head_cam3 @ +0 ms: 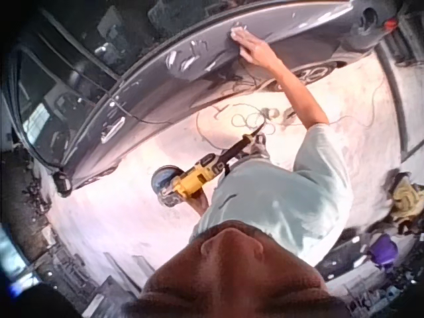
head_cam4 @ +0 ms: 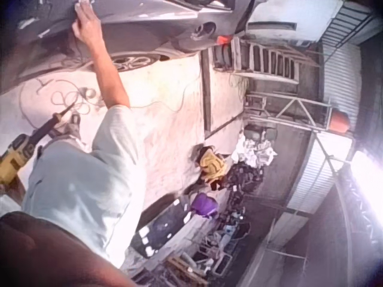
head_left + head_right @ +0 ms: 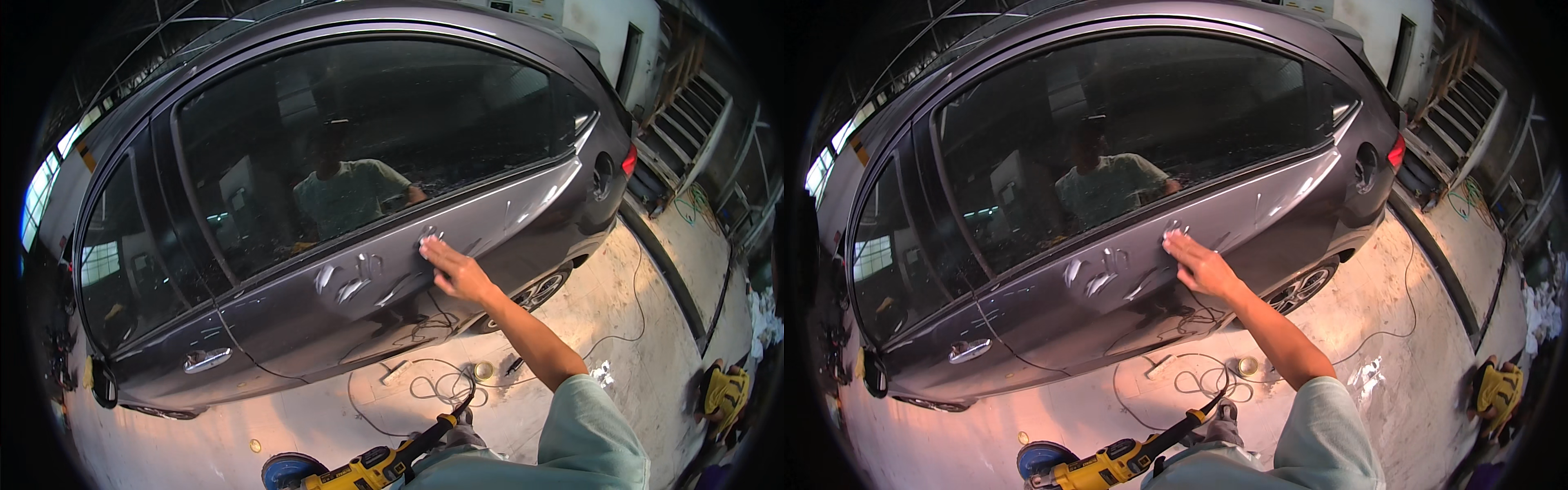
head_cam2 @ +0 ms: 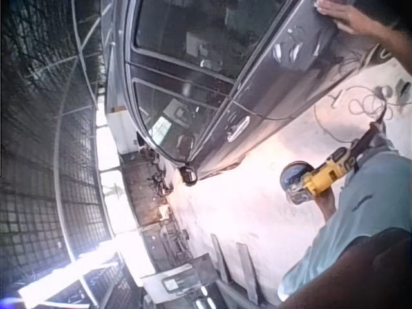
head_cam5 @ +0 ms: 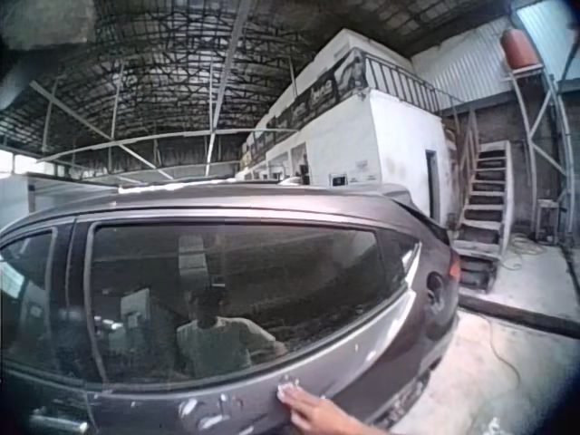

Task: The person applies a substance to a car door by hand and then uses a power sander to smooth the surface of the door.

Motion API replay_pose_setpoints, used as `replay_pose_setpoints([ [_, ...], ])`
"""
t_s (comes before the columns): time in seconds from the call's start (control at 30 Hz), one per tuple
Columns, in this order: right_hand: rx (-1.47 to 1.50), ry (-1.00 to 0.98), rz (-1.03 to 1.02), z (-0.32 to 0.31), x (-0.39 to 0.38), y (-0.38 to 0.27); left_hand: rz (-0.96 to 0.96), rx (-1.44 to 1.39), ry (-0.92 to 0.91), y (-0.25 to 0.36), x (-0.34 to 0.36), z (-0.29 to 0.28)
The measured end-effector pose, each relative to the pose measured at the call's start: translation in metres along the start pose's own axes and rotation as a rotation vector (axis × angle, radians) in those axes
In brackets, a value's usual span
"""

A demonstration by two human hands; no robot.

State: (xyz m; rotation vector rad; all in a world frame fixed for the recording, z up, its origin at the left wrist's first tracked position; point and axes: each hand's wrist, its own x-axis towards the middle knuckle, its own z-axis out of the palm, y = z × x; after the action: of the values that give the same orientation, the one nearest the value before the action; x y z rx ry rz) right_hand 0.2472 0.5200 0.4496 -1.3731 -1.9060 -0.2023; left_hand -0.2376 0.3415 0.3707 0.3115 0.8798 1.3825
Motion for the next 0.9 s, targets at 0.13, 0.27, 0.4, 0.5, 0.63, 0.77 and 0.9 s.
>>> replay_pose_setpoints([
  [0.13,-0.167,0.187,0.128,-0.024,-0.011,0.038,-0.033,0.027,-0.059,-0.020,0.010,0.030],
  [0.27,-0.127,0.436,0.244,-0.057,-0.017,0.065,-0.033,0.041,-0.080,-0.039,0.003,0.054],
  [0.4,-0.196,0.455,0.331,-0.072,-0.027,0.094,-0.010,0.039,-0.063,-0.057,-0.011,0.071],
  [0.5,-0.103,0.510,0.369,-0.079,-0.040,0.105,0.004,0.018,-0.007,-0.066,-0.031,0.076],
  [0.63,-0.060,0.118,0.145,-0.027,-0.066,0.068,0.057,-0.021,0.083,-0.079,-0.059,0.075],
  [0.77,-0.151,0.114,0.223,0.029,-0.054,0.014,0.006,-0.096,0.001,-0.095,-0.044,0.022],
  [0.9,0.041,-0.271,-0.176,0.092,-0.042,-0.035,0.046,-0.112,0.059,-0.081,-0.052,0.050],
])
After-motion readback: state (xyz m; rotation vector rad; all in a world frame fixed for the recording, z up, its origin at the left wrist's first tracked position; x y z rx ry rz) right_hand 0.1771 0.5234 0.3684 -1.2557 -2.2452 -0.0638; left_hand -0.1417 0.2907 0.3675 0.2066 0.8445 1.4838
